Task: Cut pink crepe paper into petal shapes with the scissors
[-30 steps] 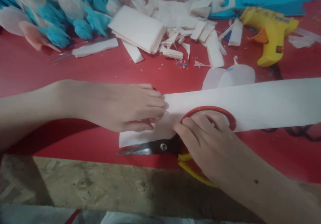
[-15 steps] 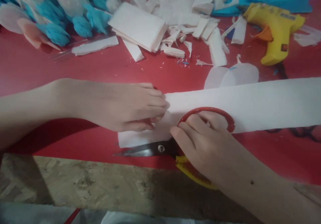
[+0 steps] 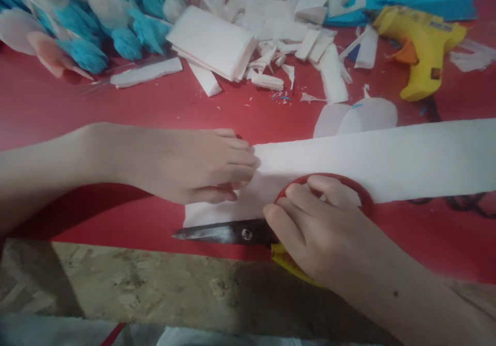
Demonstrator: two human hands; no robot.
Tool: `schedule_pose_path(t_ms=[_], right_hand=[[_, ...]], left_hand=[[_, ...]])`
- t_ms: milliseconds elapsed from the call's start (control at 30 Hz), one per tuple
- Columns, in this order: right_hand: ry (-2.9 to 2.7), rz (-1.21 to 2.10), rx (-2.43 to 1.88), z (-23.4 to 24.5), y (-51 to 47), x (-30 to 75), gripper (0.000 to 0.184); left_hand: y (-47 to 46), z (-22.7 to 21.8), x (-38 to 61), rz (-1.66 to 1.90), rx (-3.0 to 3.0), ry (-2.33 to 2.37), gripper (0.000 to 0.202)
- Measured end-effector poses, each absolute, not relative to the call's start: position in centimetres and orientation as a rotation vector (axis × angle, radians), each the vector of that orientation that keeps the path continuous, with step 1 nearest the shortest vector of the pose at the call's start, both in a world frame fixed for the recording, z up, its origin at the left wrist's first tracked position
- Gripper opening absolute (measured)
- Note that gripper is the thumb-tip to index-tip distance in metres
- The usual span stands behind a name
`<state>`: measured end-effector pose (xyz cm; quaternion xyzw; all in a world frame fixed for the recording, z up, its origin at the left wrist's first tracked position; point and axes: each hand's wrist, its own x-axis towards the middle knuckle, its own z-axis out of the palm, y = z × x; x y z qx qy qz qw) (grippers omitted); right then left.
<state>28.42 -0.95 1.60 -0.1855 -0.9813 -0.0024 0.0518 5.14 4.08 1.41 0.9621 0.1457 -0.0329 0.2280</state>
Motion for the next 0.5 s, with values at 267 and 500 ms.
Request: schedule_pose_path(t_ms=[267,500], right_hand=[[-3.032,0.015,-0.511,2.9,-0.4,30.7,0.029],[-2.738,-0.148,-0.996,4.1,0.7,33.8,0.016]], left_hand=[[4.1,1.7,5.2,-0.118,2.643,0.396,0.013],[3.9,1.9,5.2,-0.09,2.666,0.37,0.014]])
